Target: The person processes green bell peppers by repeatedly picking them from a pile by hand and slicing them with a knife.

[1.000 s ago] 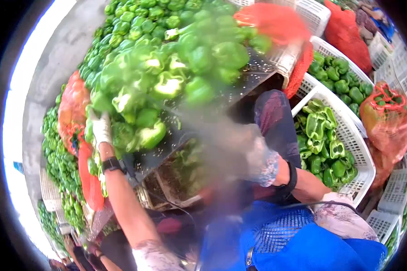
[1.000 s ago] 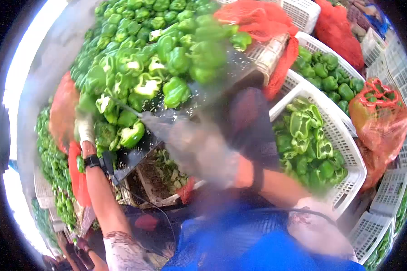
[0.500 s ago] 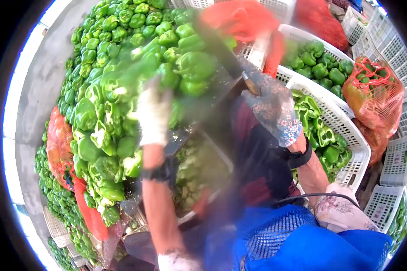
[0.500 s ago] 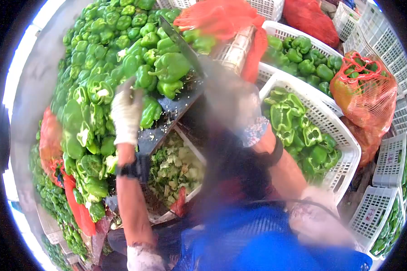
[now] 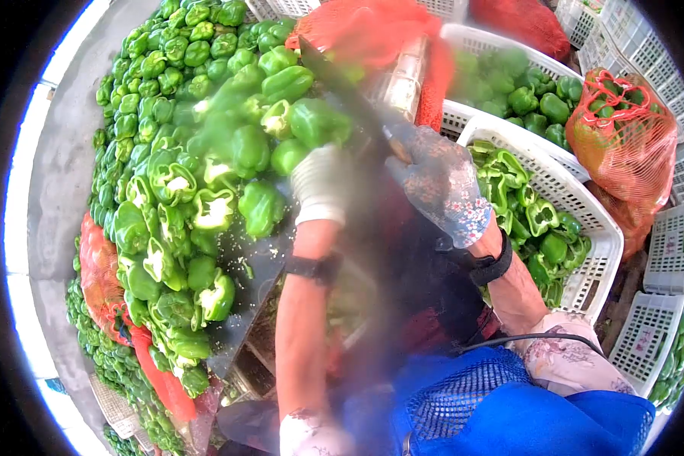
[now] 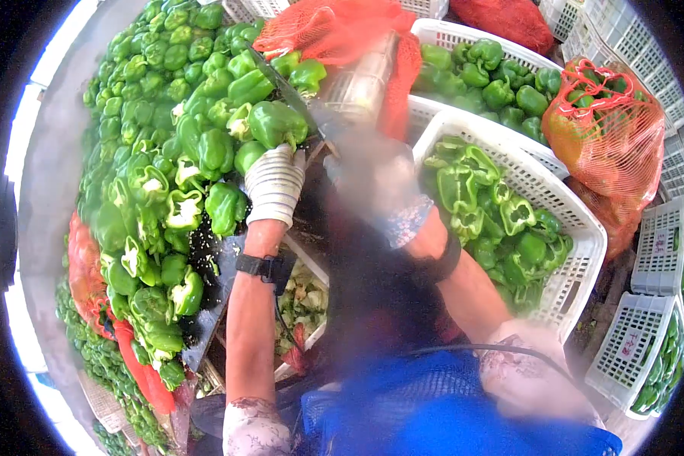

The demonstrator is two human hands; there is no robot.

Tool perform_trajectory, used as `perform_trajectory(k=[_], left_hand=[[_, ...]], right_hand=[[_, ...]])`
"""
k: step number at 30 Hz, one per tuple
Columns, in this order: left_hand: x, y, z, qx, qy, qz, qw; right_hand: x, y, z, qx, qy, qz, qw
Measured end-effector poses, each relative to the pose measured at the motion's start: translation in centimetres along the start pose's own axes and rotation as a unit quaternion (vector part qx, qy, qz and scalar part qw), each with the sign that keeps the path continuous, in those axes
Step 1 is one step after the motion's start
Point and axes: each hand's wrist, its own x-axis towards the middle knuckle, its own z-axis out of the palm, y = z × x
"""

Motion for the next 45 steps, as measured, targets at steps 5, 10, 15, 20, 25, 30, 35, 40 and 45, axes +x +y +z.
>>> perform_trajectory(k=[5, 10, 15, 20, 25, 30, 35, 40, 45], left_hand=[[-1.2, 0.0, -0.1, -0.035, 0.079, 0.042, 0.995], [-1.5, -0.4, 0.0, -0.058, 0.061, 0.019, 0.996], [-1.9, -0.7, -1.6, -0.101, 0.011, 0.014, 0.995], [-3.3, -0.9, -2.5, -0.134, 0.038, 0.003, 0.99], [-5.6, -2.9, -1.3, -0.15, 0.076, -0.084, 0.982], [-9.5, -7.1, -1.9, -0.076, 0.102, -0.14, 0.982], [-13.3, -12.5, -0.6, -0.035, 0.222, -0.165, 0.96], [-13.7, -13.2, 0.0, -0.027, 0.187, -0.192, 0.963], [-12.4, -12.7, -3.8, -0.011, 0.103, -0.17, 0.98]], right_hand=[[0.5, -0.5, -0.7, 0.024, -0.002, 0.005, 1.0], [1.9, -3.1, -1.9, 0.069, 0.105, -0.084, 0.989], [3.2, 0.5, 6.0, -0.103, -0.094, -0.105, 0.985], [5.7, 0.4, 6.1, -0.081, -0.193, -0.137, 0.968], [-1.1, -2.6, 6.8, -0.046, -0.129, -0.063, 0.989], [-4.6, -7.5, 11.4, -0.044, -0.208, -0.078, 0.974], [-6.5, -9.9, 14.4, -0.013, -0.157, -0.161, 0.974], [-7.1, -4.8, 12.8, 0.228, -0.113, -0.176, 0.951], [-4.8, -5.2, 6.9, 0.003, -0.135, -0.11, 0.985]])
